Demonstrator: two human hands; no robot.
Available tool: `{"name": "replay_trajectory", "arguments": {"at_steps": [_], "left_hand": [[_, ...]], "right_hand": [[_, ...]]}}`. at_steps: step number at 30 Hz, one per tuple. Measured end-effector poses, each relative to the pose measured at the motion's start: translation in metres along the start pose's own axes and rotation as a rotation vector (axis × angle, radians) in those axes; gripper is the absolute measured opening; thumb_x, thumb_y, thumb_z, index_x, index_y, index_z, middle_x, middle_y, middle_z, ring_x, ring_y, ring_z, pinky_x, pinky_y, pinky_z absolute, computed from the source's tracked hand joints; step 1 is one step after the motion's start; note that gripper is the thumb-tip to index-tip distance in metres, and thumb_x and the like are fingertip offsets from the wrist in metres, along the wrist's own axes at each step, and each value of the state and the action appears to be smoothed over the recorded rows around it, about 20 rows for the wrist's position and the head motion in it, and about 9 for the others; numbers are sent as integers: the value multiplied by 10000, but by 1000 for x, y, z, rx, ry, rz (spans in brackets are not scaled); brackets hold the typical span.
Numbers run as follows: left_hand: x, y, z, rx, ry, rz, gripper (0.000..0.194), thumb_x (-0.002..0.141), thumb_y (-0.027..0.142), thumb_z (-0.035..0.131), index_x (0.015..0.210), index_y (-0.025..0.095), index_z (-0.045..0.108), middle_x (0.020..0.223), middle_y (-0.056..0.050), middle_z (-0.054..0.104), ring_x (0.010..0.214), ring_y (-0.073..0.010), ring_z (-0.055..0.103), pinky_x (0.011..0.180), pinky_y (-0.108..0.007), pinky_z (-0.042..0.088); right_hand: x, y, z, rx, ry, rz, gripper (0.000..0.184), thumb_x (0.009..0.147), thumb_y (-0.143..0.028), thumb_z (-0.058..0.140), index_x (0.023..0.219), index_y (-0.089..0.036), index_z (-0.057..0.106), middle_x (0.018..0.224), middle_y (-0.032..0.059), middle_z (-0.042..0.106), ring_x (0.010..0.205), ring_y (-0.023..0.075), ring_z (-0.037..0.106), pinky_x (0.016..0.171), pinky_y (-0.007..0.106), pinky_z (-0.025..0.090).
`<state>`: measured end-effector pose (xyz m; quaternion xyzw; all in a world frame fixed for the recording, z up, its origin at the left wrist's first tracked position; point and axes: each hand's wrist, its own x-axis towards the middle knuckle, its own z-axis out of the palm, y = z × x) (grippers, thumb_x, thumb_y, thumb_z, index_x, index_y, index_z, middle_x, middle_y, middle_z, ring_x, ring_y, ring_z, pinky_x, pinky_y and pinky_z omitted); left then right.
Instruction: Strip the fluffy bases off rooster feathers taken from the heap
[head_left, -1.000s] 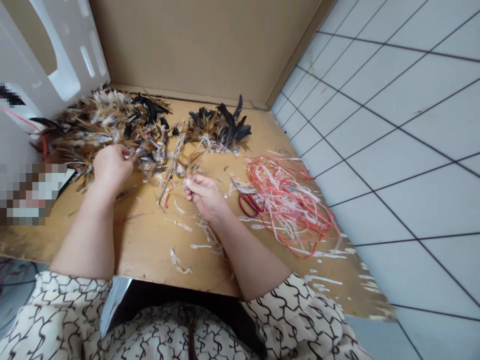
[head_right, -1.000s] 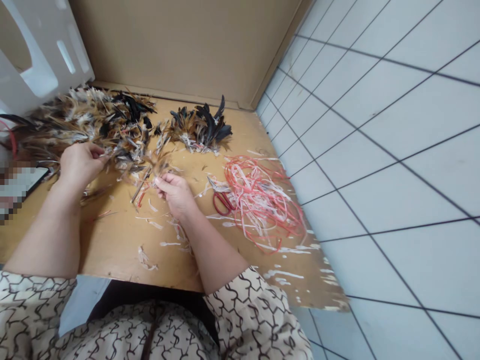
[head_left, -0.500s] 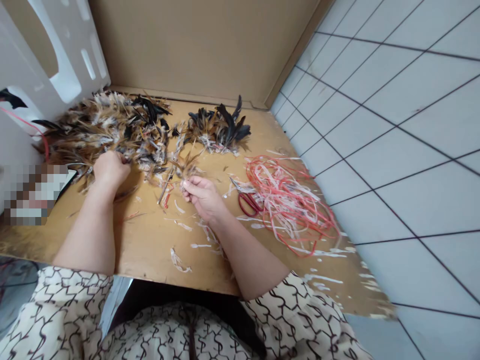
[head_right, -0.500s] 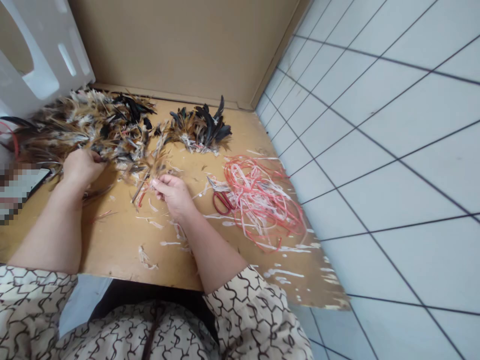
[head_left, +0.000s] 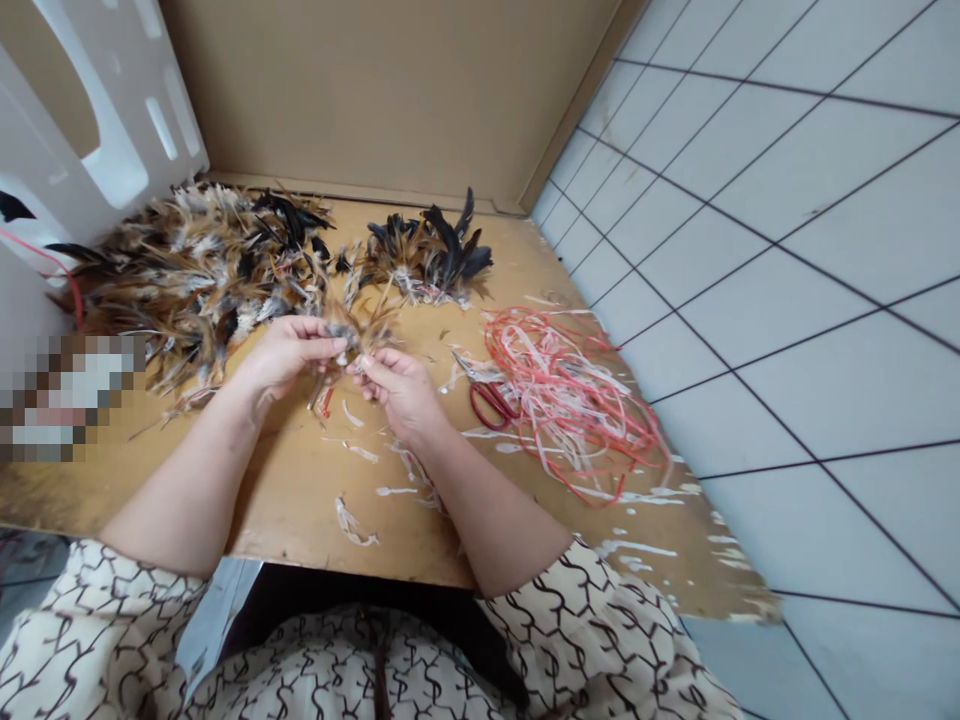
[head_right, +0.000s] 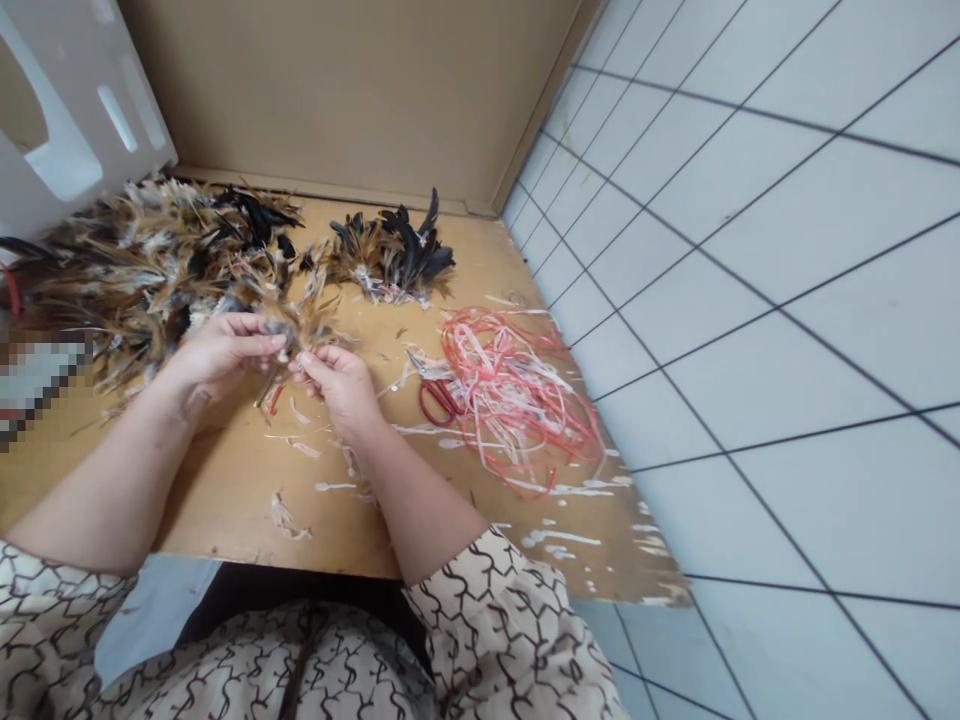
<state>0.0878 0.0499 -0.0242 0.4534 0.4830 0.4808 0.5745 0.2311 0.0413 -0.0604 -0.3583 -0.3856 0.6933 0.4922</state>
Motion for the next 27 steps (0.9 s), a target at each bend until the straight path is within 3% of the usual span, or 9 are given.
{"name": "replay_trajectory", "arguments": {"at_steps": [5, 16, 27], "left_hand": [[-3, -5, 12, -21, -74, 12, 267, 417, 239, 817, 496, 127, 587, 448, 0, 575, 401, -73, 468, 422, -204, 337], [-3, -10, 18, -91, -77, 37, 294, 423, 238, 829, 516, 130, 572, 448, 18, 574, 408, -87, 527, 455, -211, 405], [-4, -13, 28, -150, 73, 99, 342, 350, 245, 846, 486, 133, 553, 442, 29, 569, 415, -83, 523, 456, -209, 429]], "right_hand": [[0, 3, 1, -37, 43, -38, 226, 568, -292, 731, 570, -170, 541, 556, -23, 609, 511, 69, 523, 452, 186, 336], [-2, 0, 2, 38, 22, -8, 227, 569, -256, 725, 580, -176, 512, 544, -21, 617, 495, 82, 540, 423, 182, 337], [-2, -3, 1, 121, 14, 54, 166, 587, -203, 715, 560, -165, 556, 563, -16, 608, 501, 58, 495, 450, 176, 363]]}}
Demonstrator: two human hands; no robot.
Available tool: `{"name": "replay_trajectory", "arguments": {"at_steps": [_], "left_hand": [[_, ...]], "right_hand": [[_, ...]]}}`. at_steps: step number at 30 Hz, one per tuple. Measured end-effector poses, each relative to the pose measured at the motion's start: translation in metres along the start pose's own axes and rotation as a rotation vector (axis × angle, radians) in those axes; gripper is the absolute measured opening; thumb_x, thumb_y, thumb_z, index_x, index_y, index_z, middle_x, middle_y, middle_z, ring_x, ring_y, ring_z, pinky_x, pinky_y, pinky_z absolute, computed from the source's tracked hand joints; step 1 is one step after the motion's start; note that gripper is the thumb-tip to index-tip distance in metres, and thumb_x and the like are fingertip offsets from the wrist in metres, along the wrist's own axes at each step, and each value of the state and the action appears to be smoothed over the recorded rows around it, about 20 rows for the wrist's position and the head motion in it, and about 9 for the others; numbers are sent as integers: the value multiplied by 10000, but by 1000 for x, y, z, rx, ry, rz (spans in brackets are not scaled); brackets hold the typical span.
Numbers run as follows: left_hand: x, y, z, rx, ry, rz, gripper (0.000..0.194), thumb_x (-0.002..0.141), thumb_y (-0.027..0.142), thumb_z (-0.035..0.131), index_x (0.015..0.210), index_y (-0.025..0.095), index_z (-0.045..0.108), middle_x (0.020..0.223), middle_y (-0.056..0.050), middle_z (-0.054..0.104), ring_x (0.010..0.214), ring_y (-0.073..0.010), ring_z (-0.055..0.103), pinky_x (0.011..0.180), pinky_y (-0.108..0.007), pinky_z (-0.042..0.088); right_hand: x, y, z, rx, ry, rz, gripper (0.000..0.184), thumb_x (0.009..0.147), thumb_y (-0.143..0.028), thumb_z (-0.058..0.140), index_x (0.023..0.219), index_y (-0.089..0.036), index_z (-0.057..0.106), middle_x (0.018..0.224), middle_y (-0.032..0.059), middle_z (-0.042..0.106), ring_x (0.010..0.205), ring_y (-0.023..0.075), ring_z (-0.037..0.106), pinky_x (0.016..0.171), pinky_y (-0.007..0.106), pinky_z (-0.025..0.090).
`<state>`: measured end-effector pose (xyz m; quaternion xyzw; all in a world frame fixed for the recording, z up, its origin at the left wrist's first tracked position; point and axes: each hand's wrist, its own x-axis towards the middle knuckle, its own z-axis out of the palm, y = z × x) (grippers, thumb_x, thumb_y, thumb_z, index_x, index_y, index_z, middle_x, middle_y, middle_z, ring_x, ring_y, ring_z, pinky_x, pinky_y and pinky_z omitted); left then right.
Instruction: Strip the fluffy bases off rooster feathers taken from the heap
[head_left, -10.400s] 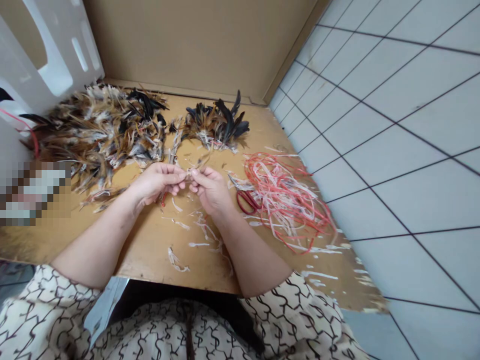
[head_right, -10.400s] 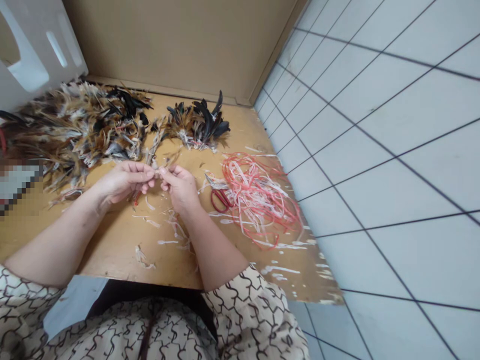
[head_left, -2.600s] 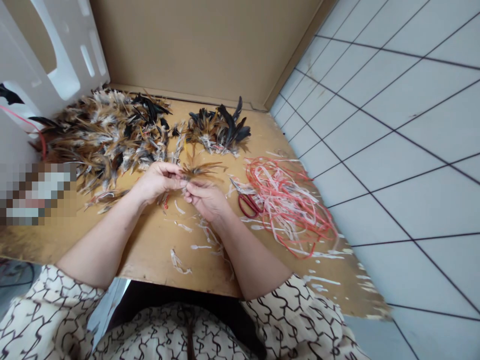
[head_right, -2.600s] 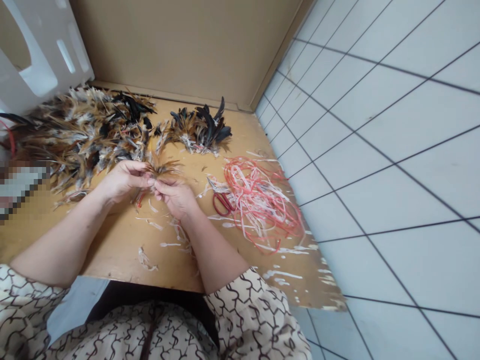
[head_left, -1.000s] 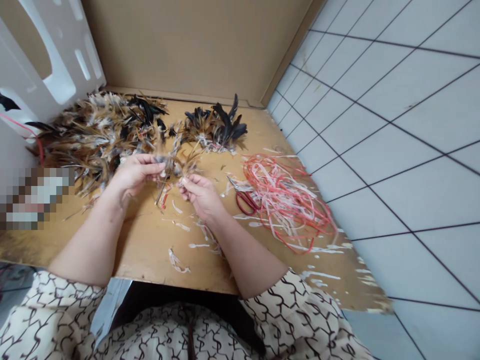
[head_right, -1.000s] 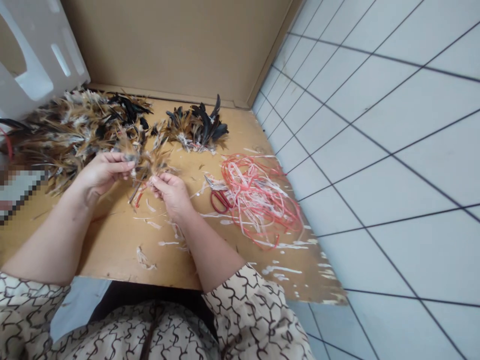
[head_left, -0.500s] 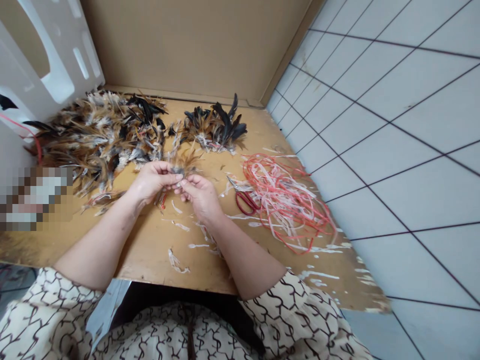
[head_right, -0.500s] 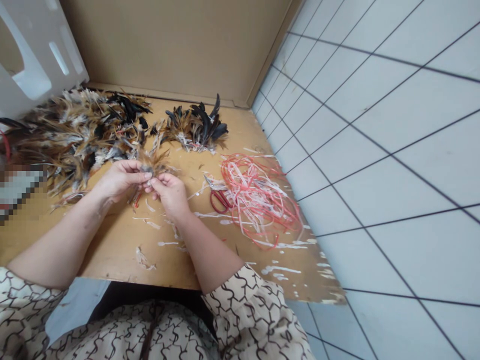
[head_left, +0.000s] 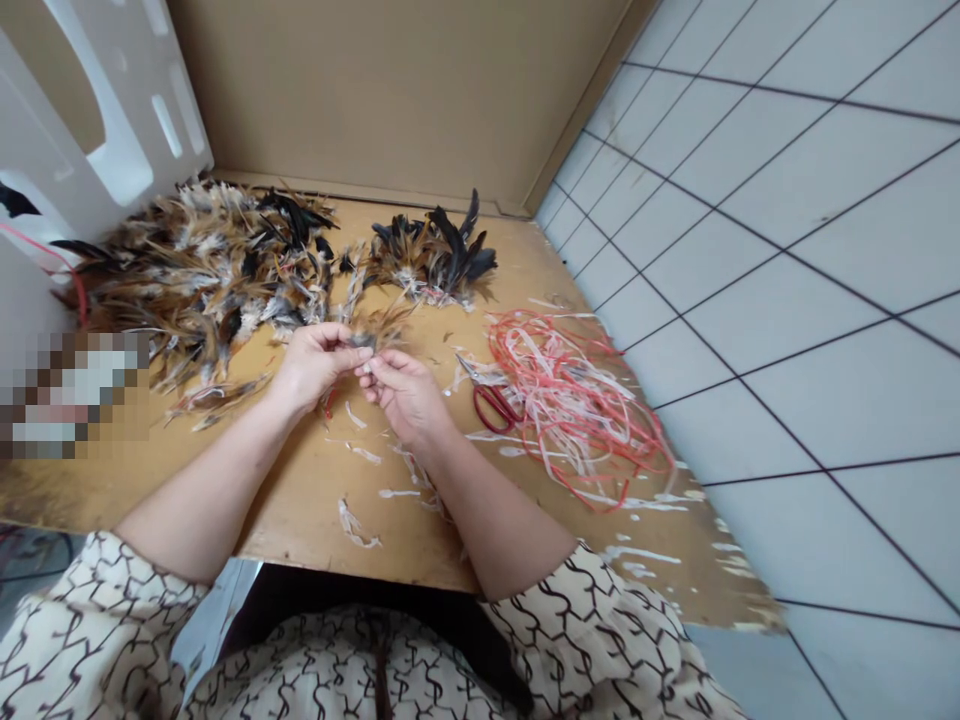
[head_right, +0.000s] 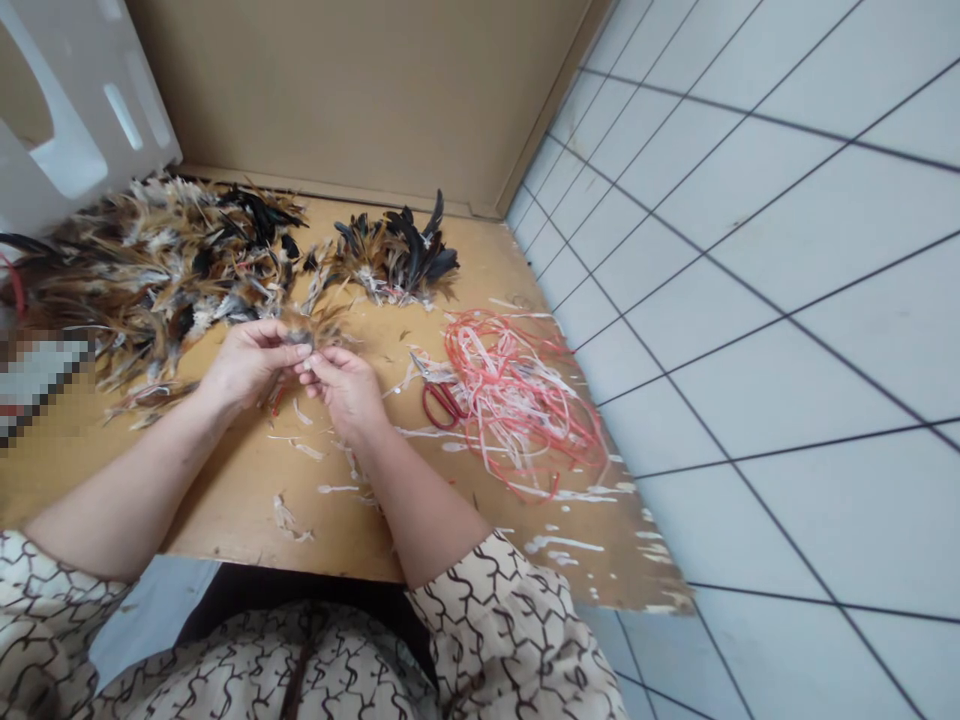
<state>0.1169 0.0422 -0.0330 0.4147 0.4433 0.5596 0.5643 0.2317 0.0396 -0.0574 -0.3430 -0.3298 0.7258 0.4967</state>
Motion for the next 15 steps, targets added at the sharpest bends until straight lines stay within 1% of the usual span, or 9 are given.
{"name": "replay_trajectory", "arguments": {"at_steps": [5, 8, 12, 13, 15], "left_hand": [[3, -3, -4, -50, -23, -66, 347, 360, 222, 847, 550, 129, 571, 448, 25, 582, 403, -91, 533, 439, -207, 420], [5, 0, -7, -59, -90, -136, 330, 375, 171, 840, 581, 121, 586, 445, 24, 583, 405, -86, 539, 428, -187, 399], [5, 7, -10, -20, -219, -229, 274, 436, 168, 820, 537, 101, 575, 449, -6, 590, 414, -80, 545, 428, -174, 392], [4, 8, -10, -9, -233, -242, 280, 440, 168, 819, 539, 102, 567, 452, -6, 590, 415, -81, 546, 426, -175, 390], [4, 9, -11, 0, -218, -240, 325, 425, 158, 826, 589, 115, 549, 448, 13, 577, 414, -89, 547, 418, -179, 384]], "right_hand": [[0, -2, -1, -5, -41, 13, 180, 582, -222, 734, 555, -171, 563, 559, -24, 580, 499, 58, 462, 448, 184, 360], [1, -3, -3, -20, -89, 27, 213, 558, -236, 754, 549, -170, 552, 548, -31, 567, 490, 54, 449, 439, 181, 343], [1, -3, -5, -35, -149, 53, 255, 522, -255, 771, 544, -168, 533, 537, -38, 561, 473, 51, 447, 429, 178, 317], [1, -3, -5, -39, -159, 57, 259, 520, -259, 771, 543, -166, 530, 531, -40, 556, 467, 49, 443, 427, 179, 312], [1, -3, -5, -49, -169, 57, 252, 533, -259, 763, 550, -163, 530, 525, -40, 544, 460, 47, 436, 429, 180, 310]]}}
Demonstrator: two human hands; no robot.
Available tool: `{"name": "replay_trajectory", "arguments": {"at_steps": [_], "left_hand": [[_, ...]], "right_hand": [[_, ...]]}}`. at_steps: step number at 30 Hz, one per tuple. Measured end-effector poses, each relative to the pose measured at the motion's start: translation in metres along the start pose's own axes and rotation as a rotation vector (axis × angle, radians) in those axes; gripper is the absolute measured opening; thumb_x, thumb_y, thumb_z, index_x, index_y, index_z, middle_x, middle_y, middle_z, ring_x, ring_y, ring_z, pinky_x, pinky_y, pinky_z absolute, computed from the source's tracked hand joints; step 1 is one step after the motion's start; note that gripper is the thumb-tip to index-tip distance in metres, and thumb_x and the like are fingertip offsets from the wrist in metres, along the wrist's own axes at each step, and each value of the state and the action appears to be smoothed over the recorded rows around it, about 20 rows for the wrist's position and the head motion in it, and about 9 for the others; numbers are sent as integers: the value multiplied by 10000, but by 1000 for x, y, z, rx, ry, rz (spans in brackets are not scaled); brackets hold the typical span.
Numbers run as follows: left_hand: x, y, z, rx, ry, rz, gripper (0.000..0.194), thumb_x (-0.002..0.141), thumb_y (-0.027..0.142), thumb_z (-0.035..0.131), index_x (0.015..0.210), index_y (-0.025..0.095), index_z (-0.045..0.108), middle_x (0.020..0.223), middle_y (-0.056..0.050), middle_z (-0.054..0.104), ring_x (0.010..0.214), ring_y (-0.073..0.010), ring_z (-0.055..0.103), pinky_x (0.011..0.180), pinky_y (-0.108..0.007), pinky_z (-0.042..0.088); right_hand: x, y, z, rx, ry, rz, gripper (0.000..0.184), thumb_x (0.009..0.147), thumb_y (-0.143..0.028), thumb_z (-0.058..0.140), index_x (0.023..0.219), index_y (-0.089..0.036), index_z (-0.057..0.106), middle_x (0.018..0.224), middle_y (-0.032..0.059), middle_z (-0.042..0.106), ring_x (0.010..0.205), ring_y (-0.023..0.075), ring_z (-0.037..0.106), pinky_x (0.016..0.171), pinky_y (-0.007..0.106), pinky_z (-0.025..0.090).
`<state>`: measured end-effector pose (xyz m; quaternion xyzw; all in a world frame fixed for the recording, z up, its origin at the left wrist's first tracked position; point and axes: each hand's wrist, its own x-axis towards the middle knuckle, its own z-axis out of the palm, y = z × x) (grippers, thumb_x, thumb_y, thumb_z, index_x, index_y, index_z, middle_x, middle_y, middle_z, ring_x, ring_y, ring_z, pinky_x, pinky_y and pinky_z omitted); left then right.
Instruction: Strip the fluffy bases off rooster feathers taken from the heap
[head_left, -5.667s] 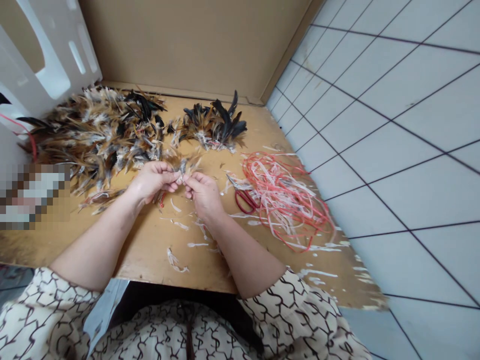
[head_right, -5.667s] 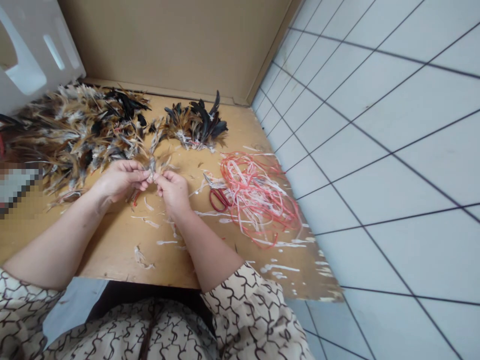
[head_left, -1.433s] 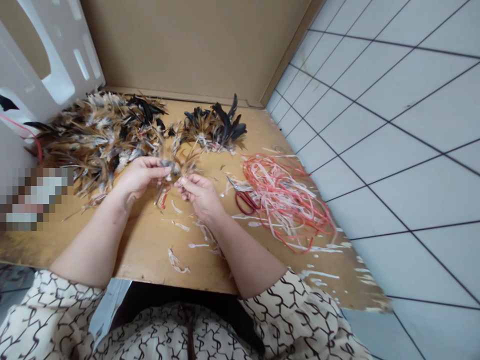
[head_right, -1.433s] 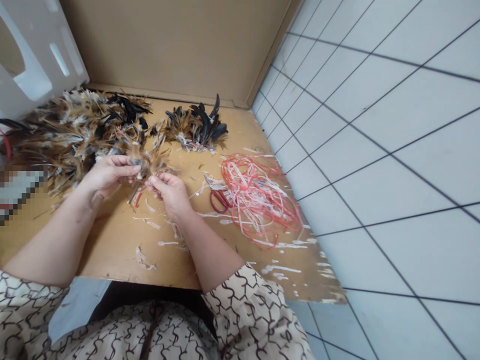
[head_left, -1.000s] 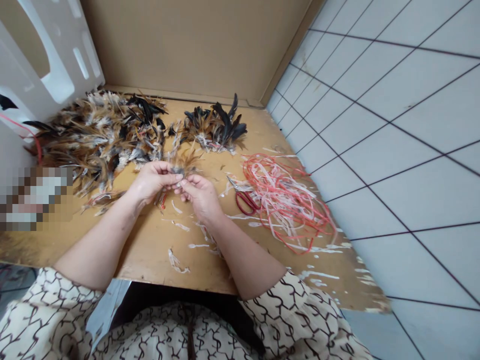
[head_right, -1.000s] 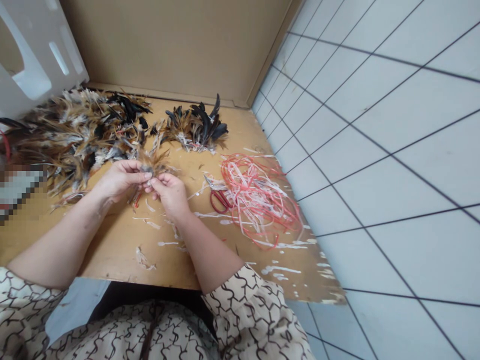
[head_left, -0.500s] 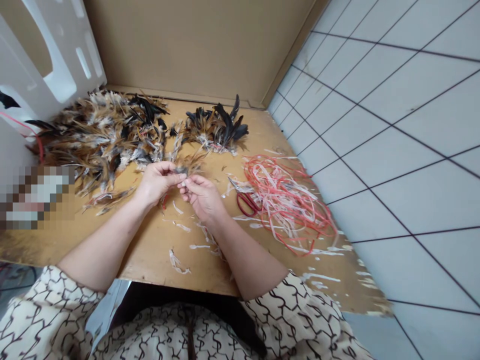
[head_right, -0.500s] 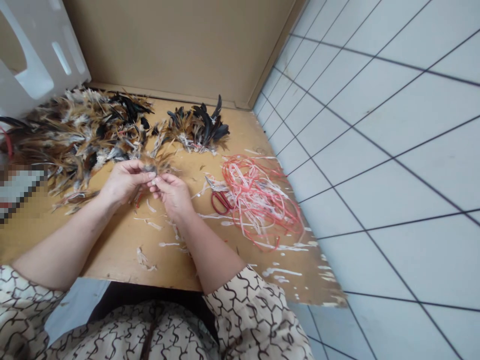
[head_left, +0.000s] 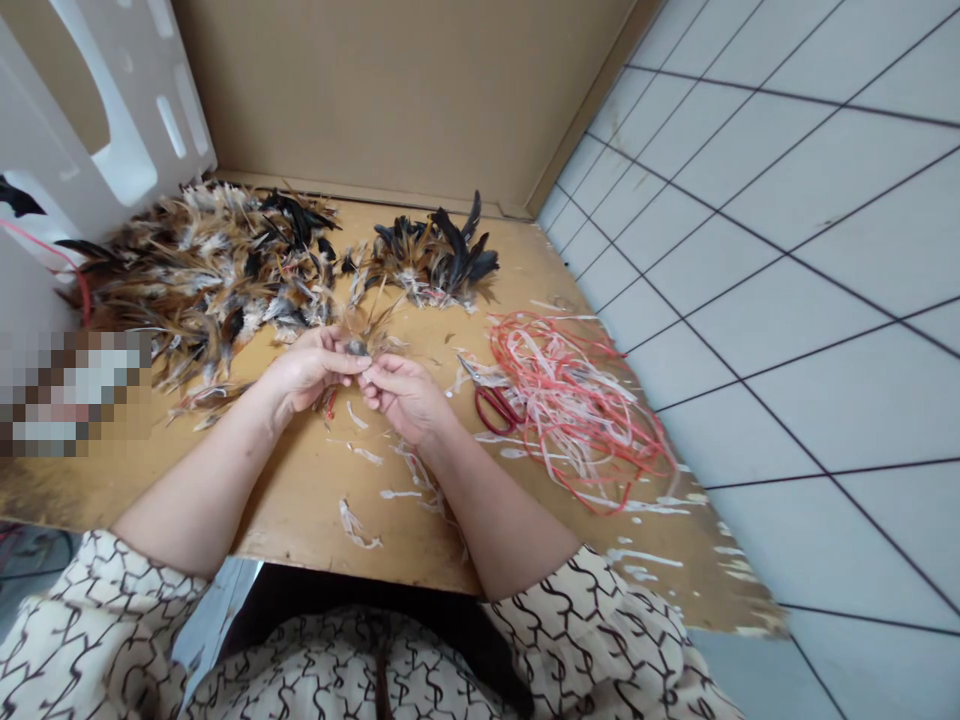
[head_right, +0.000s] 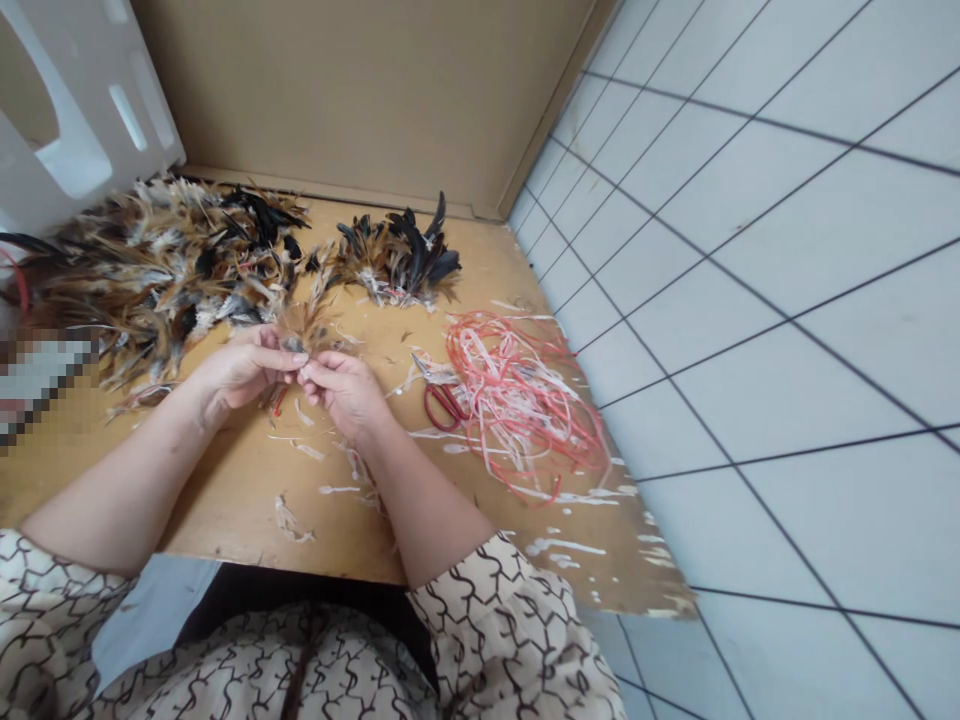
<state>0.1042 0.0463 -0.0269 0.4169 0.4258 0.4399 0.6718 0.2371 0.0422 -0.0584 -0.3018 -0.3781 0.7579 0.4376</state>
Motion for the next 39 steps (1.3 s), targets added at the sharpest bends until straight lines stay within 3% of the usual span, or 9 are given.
{"name": "replay_trajectory", "arguments": {"at_steps": [5, 13, 18, 21, 26, 29, 33, 39], "left_hand": [[2, -5, 1, 29, 117, 37, 463, 386, 187, 854, 665, 150, 487, 455, 57, 547, 419, -94, 545, 399, -172, 350], [-2, -2, 3, 105, -14, 83, 328, 384, 282, 841, 492, 118, 578, 447, -4, 580, 404, -75, 493, 407, -194, 338], [-5, 4, 4, 52, 86, 100, 363, 278, 246, 858, 501, 116, 603, 447, 5, 587, 408, -91, 512, 426, -209, 370], [-4, 3, 4, 14, 138, 143, 378, 278, 262, 860, 511, 119, 599, 456, 10, 585, 414, -91, 507, 435, -215, 385], [-2, -8, 15, 37, 182, 224, 345, 324, 260, 848, 563, 132, 635, 534, 18, 613, 486, -92, 520, 503, -225, 428], [-4, -15, 25, 157, 139, 271, 303, 367, 254, 835, 587, 136, 664, 603, 8, 641, 573, -113, 549, 600, -245, 463], [-6, -20, 32, 272, 89, 349, 249, 460, 302, 800, 605, 139, 680, 646, -6, 648, 683, -154, 575, 701, -280, 475], [-4, -23, 29, 314, 132, 360, 230, 468, 321, 786, 515, 149, 641, 549, 12, 614, 670, -172, 591, 732, -305, 478]], "right_hand": [[1, 1, -1, -5, 30, -41, 226, 573, -250, 742, 570, -164, 533, 526, -41, 524, 474, 47, 423, 445, 183, 321], [0, 0, -1, -10, -6, -27, 237, 567, -277, 755, 587, -169, 545, 497, -50, 490, 457, 49, 396, 428, 190, 291], [0, 1, 1, -15, -24, -12, 218, 554, -267, 763, 627, -163, 586, 549, -31, 557, 489, 57, 453, 456, 189, 331], [3, 2, 1, 40, 41, -45, 179, 636, -304, 720, 688, -176, 607, 636, -8, 607, 597, 86, 535, 549, 207, 412], [7, 2, 3, 254, 139, -73, 226, 781, -404, 578, 668, -208, 585, 649, -13, 618, 649, 118, 560, 657, 257, 474], [5, -1, 5, 303, 105, -83, 281, 816, -442, 508, 679, -218, 607, 662, -10, 642, 673, 140, 582, 670, 279, 486], [2, -5, 5, 306, 42, -93, 418, 881, -439, 373, 703, -193, 661, 687, 10, 670, 739, 142, 616, 796, 287, 484], [4, -4, 4, 265, 85, -76, 357, 851, -436, 443, 705, -199, 666, 689, 11, 677, 772, 156, 629, 810, 303, 481]]}}
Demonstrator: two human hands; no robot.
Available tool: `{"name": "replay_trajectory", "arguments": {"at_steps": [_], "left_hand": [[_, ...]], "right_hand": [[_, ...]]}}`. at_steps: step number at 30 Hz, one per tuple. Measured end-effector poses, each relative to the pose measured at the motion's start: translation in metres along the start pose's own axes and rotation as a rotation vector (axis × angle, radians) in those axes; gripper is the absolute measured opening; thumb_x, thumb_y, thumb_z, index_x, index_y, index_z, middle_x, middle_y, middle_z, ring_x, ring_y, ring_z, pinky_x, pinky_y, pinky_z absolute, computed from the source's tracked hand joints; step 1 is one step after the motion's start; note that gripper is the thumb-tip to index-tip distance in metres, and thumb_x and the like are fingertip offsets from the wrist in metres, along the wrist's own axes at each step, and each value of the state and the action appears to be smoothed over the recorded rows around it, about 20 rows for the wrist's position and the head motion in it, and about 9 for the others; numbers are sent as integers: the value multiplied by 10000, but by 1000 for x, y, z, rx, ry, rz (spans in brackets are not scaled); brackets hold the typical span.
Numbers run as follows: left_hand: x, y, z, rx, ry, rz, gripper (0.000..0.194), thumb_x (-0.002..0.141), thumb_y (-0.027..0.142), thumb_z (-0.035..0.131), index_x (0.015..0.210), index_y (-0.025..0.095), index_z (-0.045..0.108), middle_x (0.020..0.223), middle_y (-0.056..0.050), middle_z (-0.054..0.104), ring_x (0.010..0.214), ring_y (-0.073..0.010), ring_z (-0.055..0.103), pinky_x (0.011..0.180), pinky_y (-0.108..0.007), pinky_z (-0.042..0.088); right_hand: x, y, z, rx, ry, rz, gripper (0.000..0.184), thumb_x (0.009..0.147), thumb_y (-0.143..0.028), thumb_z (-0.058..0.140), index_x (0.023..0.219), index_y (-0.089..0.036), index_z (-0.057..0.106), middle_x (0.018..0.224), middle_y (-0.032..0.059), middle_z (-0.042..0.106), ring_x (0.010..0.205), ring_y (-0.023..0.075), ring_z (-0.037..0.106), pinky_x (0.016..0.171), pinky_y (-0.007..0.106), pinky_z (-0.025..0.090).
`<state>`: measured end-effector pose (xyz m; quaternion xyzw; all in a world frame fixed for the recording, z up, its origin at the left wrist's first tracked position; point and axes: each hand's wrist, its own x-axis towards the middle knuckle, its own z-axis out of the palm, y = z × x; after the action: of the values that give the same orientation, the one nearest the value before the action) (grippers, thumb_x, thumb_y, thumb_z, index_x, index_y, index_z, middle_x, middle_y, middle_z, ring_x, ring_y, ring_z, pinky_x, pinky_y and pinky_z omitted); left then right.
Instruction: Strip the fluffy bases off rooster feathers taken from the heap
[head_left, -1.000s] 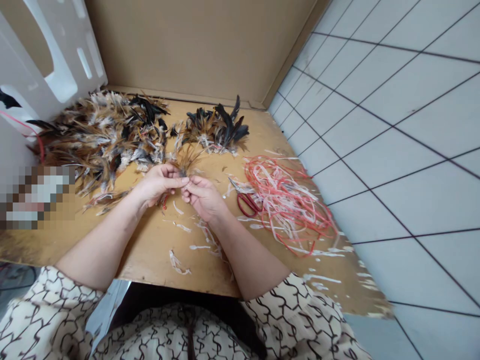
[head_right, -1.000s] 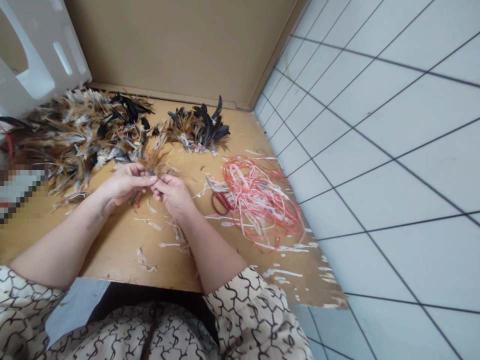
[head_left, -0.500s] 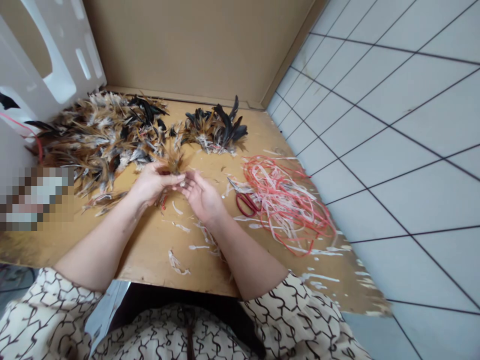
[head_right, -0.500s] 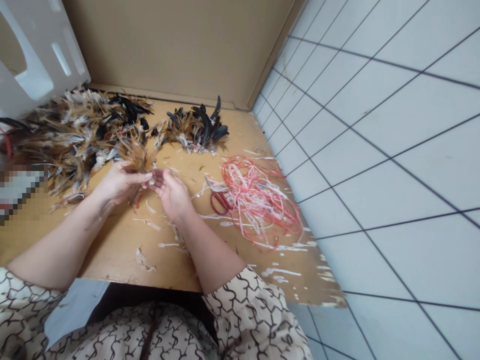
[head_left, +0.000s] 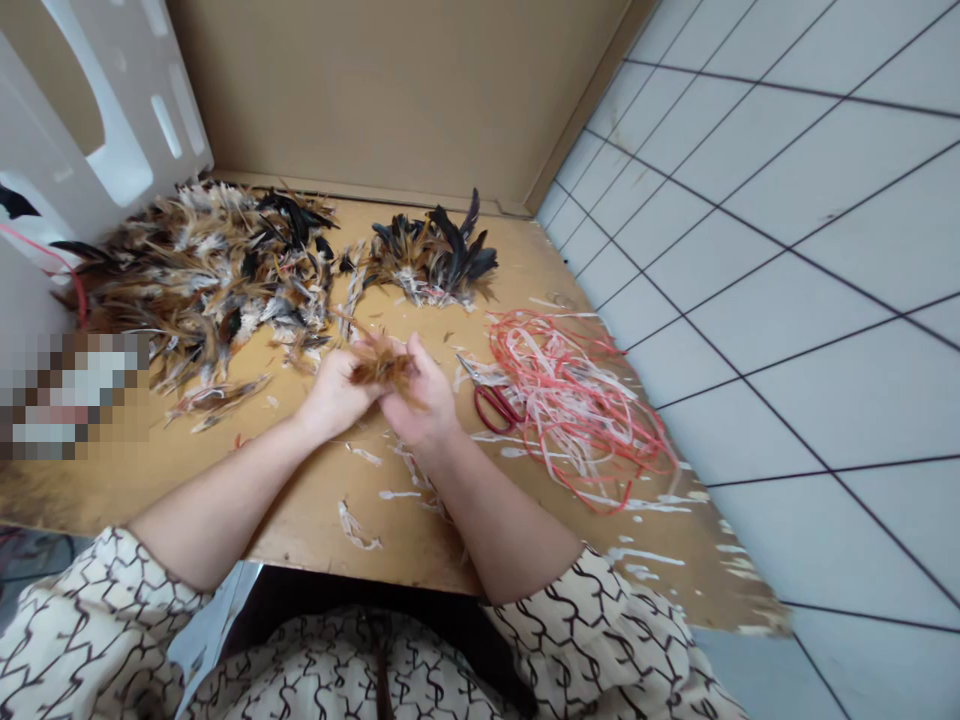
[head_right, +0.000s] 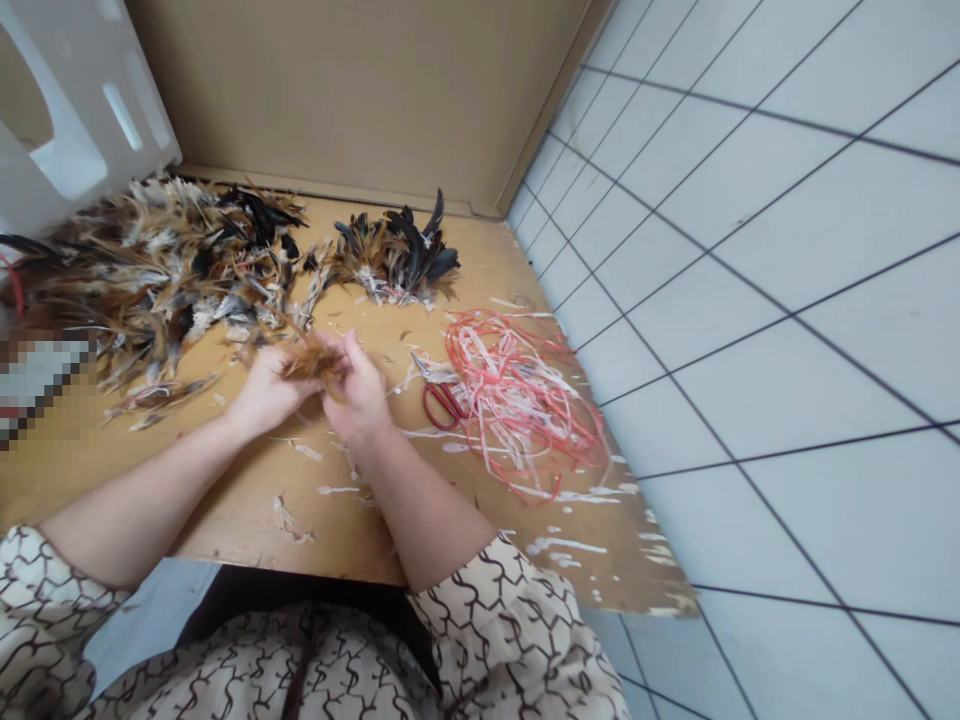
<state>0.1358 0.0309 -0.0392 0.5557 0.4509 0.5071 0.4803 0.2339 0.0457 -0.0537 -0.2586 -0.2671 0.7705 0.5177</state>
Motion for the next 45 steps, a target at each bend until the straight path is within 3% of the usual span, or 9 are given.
{"name": "replay_trajectory", "arguments": {"at_steps": [6, 9, 18, 24, 29, 35, 39, 42, 45], "left_hand": [[5, 2, -5, -283, 172, -72, 306, 386, 250, 821, 634, 141, 679, 631, 7, 668, 609, -132, 580, 642, -267, 476], [7, 1, -7, -407, 238, -111, 325, 337, 226, 836, 590, 130, 656, 608, 4, 663, 580, -118, 576, 600, -247, 464], [9, 4, -15, -429, 145, -168, 310, 314, 167, 842, 539, 115, 636, 530, 10, 634, 504, -98, 552, 564, -240, 452], [11, 9, -24, -366, -9, -237, 329, 320, 169, 844, 559, 109, 626, 495, 4, 616, 455, -112, 554, 504, -242, 432], [10, 7, -30, -236, -67, -199, 300, 416, 254, 830, 575, 105, 623, 495, -13, 618, 446, -100, 538, 449, -209, 361], [9, 8, -34, -58, -31, -87, 265, 530, 325, 778, 567, 125, 608, 483, 7, 593, 427, -86, 498, 446, -214, 371], [9, 10, -33, -31, 48, -77, 292, 492, 344, 791, 541, 128, 601, 483, 4, 591, 427, -97, 497, 459, -231, 400], [7, 9, -26, -74, 97, -53, 268, 497, 329, 788, 587, 135, 627, 547, -10, 629, 497, -125, 549, 516, -250, 443], [4, 7, -16, -87, 95, -30, 193, 508, 258, 772, 609, 146, 651, 612, -21, 660, 589, -143, 588, 610, -263, 476]], "right_hand": [[2, 3, -2, -210, 83, -131, 103, 711, -303, 634, 707, -201, 648, 655, -26, 633, 648, 106, 568, 620, 230, 449], [1, 4, -5, -323, 95, -170, 107, 640, -265, 680, 719, -198, 659, 643, -41, 614, 592, 70, 517, 560, 194, 395], [0, -3, -8, -558, 13, -185, 136, 612, -301, 689, 628, -179, 631, 548, -47, 540, 498, 59, 416, 509, 215, 325], [-4, -10, -9, -440, -151, 96, 214, 556, -317, 730, 613, -161, 595, 523, -42, 538, 447, 51, 425, 453, 202, 292], [-3, -10, -9, -460, -116, 74, 226, 546, -312, 729, 585, -152, 574, 475, -53, 509, 408, 39, 399, 427, 196, 258], [-4, -4, -9, -488, -76, 45, 234, 581, -309, 725, 572, -151, 553, 478, -51, 515, 409, 35, 395, 432, 189, 272], [-2, 2, -4, -286, 12, 75, 211, 701, -343, 652, 637, -163, 562, 555, -23, 565, 476, 61, 465, 472, 193, 358], [1, 5, 0, -123, 57, 82, 258, 809, -399, 527, 685, -177, 574, 645, 14, 610, 611, 107, 556, 600, 234, 462], [1, 3, 0, -39, 69, 35, 306, 850, -425, 448, 707, -190, 582, 678, 24, 621, 687, 133, 576, 700, 265, 492]]}}
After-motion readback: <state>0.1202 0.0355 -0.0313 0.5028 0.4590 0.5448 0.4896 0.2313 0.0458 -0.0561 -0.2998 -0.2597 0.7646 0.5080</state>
